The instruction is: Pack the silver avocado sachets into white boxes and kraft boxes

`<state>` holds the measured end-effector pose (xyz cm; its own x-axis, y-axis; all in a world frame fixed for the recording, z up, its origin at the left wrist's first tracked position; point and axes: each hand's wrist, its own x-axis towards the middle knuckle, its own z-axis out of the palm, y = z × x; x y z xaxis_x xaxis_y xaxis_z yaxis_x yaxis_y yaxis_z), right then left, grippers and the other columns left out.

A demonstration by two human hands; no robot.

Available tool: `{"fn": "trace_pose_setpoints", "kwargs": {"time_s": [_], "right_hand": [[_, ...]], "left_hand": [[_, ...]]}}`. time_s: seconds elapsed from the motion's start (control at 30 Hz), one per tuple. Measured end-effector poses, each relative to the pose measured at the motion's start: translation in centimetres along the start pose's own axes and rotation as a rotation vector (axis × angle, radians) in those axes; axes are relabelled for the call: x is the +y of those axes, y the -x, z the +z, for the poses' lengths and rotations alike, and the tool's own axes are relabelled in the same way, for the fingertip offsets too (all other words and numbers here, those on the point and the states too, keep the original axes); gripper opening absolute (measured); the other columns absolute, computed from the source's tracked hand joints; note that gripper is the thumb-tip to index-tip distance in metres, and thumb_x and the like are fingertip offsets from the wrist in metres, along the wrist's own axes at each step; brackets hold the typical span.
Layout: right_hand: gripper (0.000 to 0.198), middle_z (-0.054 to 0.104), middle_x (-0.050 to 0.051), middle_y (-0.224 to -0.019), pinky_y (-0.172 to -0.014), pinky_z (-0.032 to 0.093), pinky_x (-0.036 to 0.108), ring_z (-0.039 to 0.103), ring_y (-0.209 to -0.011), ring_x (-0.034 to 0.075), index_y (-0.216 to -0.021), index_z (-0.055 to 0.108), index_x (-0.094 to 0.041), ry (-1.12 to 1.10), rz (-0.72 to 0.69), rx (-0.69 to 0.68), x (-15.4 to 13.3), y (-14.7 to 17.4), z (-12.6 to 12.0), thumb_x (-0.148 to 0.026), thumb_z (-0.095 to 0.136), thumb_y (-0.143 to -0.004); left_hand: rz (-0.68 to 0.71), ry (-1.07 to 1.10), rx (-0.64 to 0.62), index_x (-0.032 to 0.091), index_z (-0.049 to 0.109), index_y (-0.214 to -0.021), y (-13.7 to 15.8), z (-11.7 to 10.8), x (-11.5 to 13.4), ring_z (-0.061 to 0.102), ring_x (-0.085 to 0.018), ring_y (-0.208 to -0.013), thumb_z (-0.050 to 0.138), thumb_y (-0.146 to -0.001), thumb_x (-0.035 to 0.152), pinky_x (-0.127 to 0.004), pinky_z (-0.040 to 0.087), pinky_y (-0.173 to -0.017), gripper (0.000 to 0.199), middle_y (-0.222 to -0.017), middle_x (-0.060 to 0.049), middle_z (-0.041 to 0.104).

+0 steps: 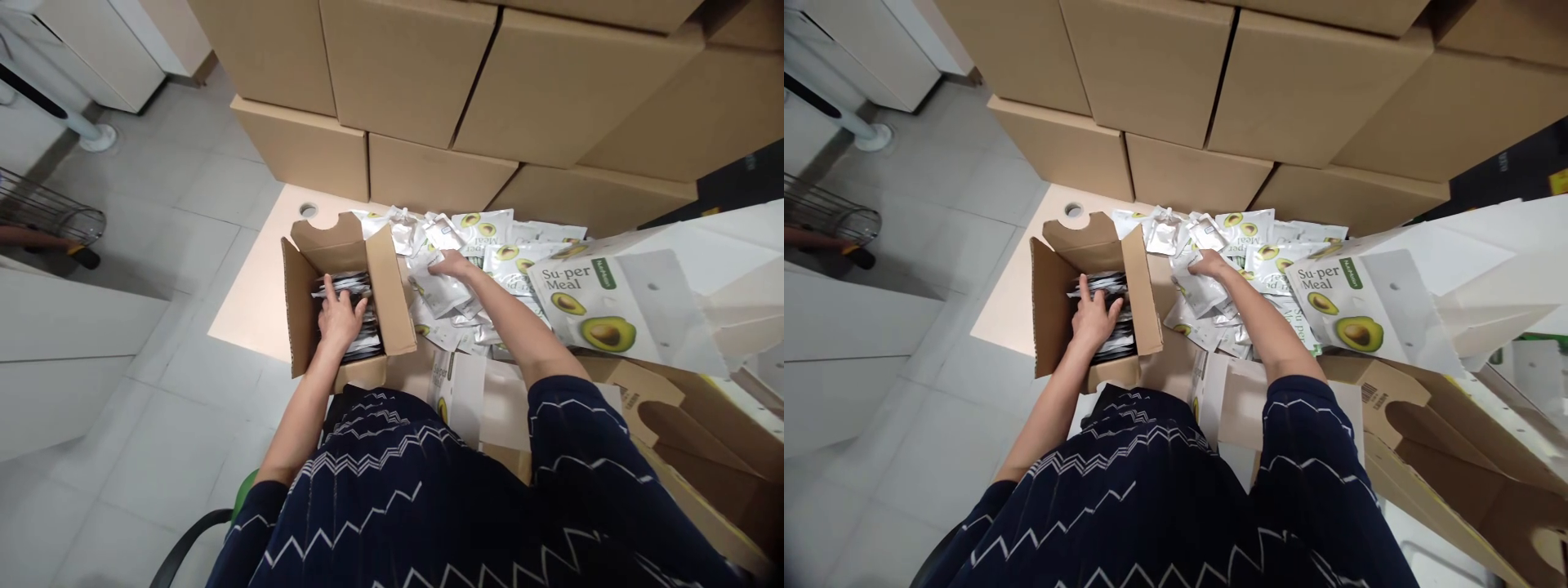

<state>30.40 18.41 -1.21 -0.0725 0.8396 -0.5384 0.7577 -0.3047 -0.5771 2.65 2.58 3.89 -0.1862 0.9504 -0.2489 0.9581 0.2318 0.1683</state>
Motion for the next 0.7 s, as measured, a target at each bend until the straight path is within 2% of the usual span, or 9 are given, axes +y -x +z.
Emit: {"fn": "trace_pose_setpoints", "kwargs": {"time_s": [0.1, 0.2, 0.3, 0.4, 0.57, 0.63, 0.7], "right_hand": [[0.047, 0.073, 0.01, -0.113, -0.073, 0.055, 0.024, 0.07, -0.091, 0.02, -0.116, 0.065, -0.012, -0.276, -0.023, 0.006, -0.6, 0.2, -0.2, -0.015, 0.067, -0.07], [0.048, 0.074, 0.01, -0.113, -0.078, 0.056, 0.025, 0.07, -0.093, 0.019, -0.117, 0.064, -0.014, -0.399, -0.119, 0.056, -1.4, 0.2, -1.0, -0.017, 0.07, -0.069], [0.043, 0.075, 0.011, -0.107, -0.083, 0.057, 0.031, 0.071, -0.093, 0.02, -0.112, 0.065, -0.014, -0.482, -0.243, 0.13, -2.4, 0.8, -2.4, -0.035, 0.073, -0.076], [0.05, 0.074, 0.012, -0.1, -0.085, 0.058, 0.038, 0.071, -0.093, 0.022, -0.105, 0.068, -0.013, -0.508, -0.366, 0.286, -4.0, 2.6, -4.5, -0.057, 0.068, -0.081], [0.05, 0.072, 0.006, -0.106, -0.094, 0.055, 0.041, 0.069, -0.102, 0.021, -0.119, 0.067, -0.02, -0.526, -0.715, 0.505, -8.7, 7.3, -7.4, -0.059, 0.061, -0.089], [0.048, 0.071, 0.005, -0.115, -0.097, 0.055, 0.037, 0.069, -0.105, 0.019, -0.126, 0.063, -0.024, -0.632, -0.829, 0.547, -11.2, 8.6, -7.3, -0.057, 0.057, -0.092], [0.044, 0.068, 0.005, -0.126, -0.1, 0.053, 0.032, 0.067, -0.111, 0.017, -0.129, 0.059, -0.028, -0.735, -0.887, 0.534, -13.9, 9.3, -6.2, -0.056, 0.052, -0.096]], "left_hand": [[0.004, -0.006, 0.003, 0.017, 0.057, -0.127, 0.0, -0.1, 0.0, 0.057, -0.038, -0.126, 0.038, -0.098, 0.056, -0.052, 0.055, -0.094, 0.052, -0.17, -0.014, 0.003], [0.003, -0.006, -0.007, 0.017, 0.057, -0.127, 0.1, -0.2, 0.0, 0.057, -0.037, -0.126, 0.039, -0.098, 0.055, -0.051, 0.055, -0.094, 0.051, -0.17, -0.015, 0.003], [0.003, -0.012, -0.009, 0.016, 0.057, -0.127, 0.1, -0.3, 0.1, 0.057, -0.037, -0.125, 0.039, -0.099, 0.055, -0.051, 0.055, -0.093, 0.051, -0.17, -0.015, 0.003], [0.002, -0.012, -0.012, 0.016, 0.057, -0.127, 0.1, -0.3, 0.1, 0.057, -0.037, -0.125, 0.039, -0.099, 0.054, -0.05, 0.055, -0.092, 0.051, -0.17, -0.016, 0.004], [0.01, -0.008, 0.009, 0.017, 0.057, -0.127, 0.0, 0.0, 0.0, 0.058, -0.038, -0.123, 0.039, -0.098, 0.055, -0.051, 0.055, -0.092, 0.051, -0.169, -0.016, 0.005], [0.012, -0.006, 0.017, 0.016, 0.058, -0.126, -0.1, 0.1, 0.0, 0.058, -0.038, -0.123, 0.039, -0.098, 0.055, -0.051, 0.055, -0.092, 0.051, -0.169, -0.017, 0.006], [0.012, -0.007, 0.016, 0.015, 0.058, -0.125, -0.1, 0.0, 0.0, 0.058, -0.039, -0.122, 0.04, -0.098, 0.054, -0.051, 0.055, -0.091, 0.051, -0.169, -0.018, 0.007]]}}
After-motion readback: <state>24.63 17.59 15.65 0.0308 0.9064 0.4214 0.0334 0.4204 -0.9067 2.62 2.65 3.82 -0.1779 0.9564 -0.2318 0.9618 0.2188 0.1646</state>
